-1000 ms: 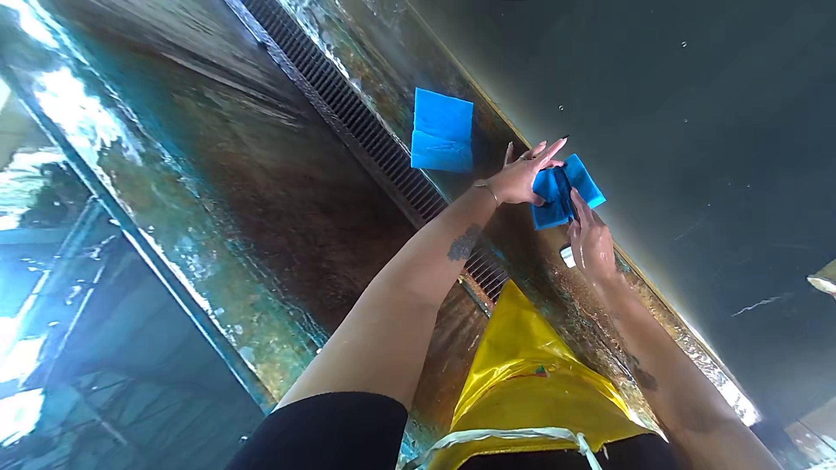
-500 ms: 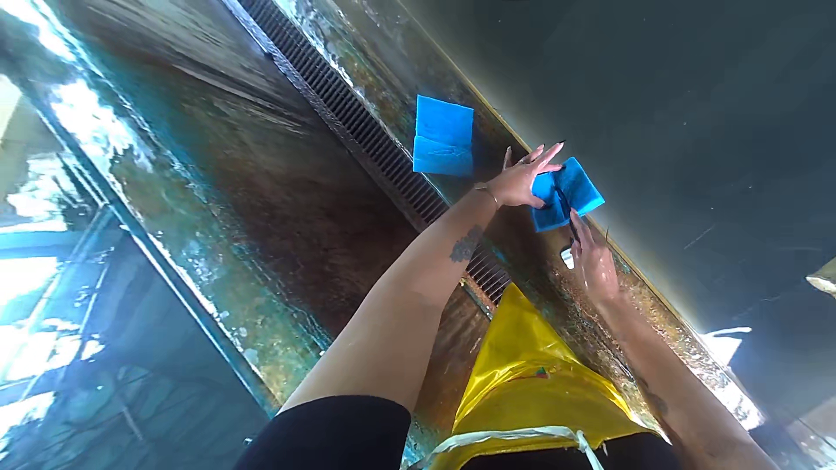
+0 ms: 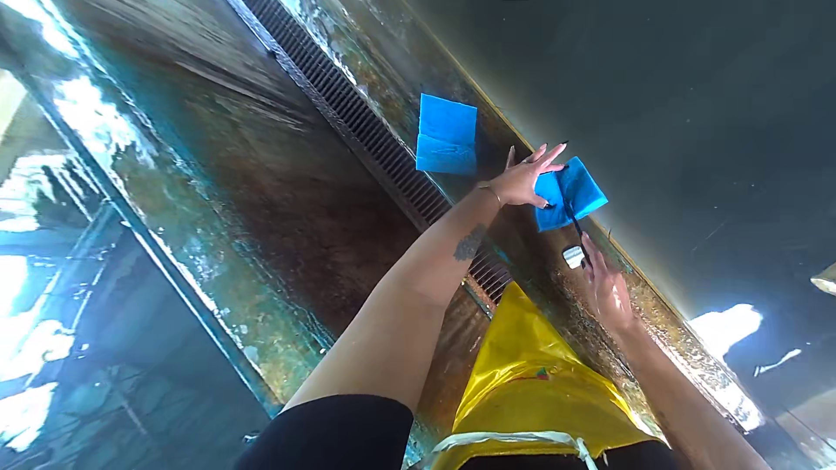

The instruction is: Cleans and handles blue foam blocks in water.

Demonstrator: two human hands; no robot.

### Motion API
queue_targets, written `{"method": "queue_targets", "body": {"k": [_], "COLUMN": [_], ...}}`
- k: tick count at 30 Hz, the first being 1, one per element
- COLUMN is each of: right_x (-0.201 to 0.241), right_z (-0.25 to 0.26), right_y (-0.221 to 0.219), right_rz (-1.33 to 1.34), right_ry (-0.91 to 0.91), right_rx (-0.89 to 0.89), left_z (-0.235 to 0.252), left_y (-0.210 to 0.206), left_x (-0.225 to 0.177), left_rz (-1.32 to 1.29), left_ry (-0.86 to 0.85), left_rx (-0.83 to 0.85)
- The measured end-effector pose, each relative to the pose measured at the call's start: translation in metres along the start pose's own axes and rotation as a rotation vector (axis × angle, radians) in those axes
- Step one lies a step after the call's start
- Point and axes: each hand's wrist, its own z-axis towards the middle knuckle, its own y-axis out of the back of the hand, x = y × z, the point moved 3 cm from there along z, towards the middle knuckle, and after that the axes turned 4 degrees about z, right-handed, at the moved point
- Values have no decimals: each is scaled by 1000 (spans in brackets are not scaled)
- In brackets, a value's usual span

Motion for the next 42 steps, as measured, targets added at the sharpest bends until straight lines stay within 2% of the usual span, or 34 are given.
{"method": "queue_targets", "body": {"k": [3,8,13,16,18,21,23,29,33,37,42], "right_x": [6,12,-12,-6,0,3,1,8,5,-15,1], "right_z": [0,34,-10,-11,4,22,21,22,25,-10,-5], "right_y": [10,4,3,12,15,22,23,20,9,4,17], "right_rz": [22,-5,-5,22,25,40,37,38,37,8,28], "right_ry": [5,-39,29,48,20,19,34,-14,-28,-11,21], "right_rx": [-56,14,-8,-51,-51,-54,-66,-47,-12,19,-56], "left_z": [0,-2,1,-1,-6,-17,-17,3,10,14,15], "left_y": [-2,0,-3,-7,-7,-1,-1,2,2,3,1], "left_x": [1,-2,7,7,2,-7,-10,-12,-8,-9,-8], "left_rz": [-5,-8,50,85,55,106,149,318,321,318,311], "left_ry": [-8,7,42,50,20,-126,-176,-48,9,51,53], "left_rx": [2,-10,-3,0,-60,-219,-176,76,127,166,188]}}
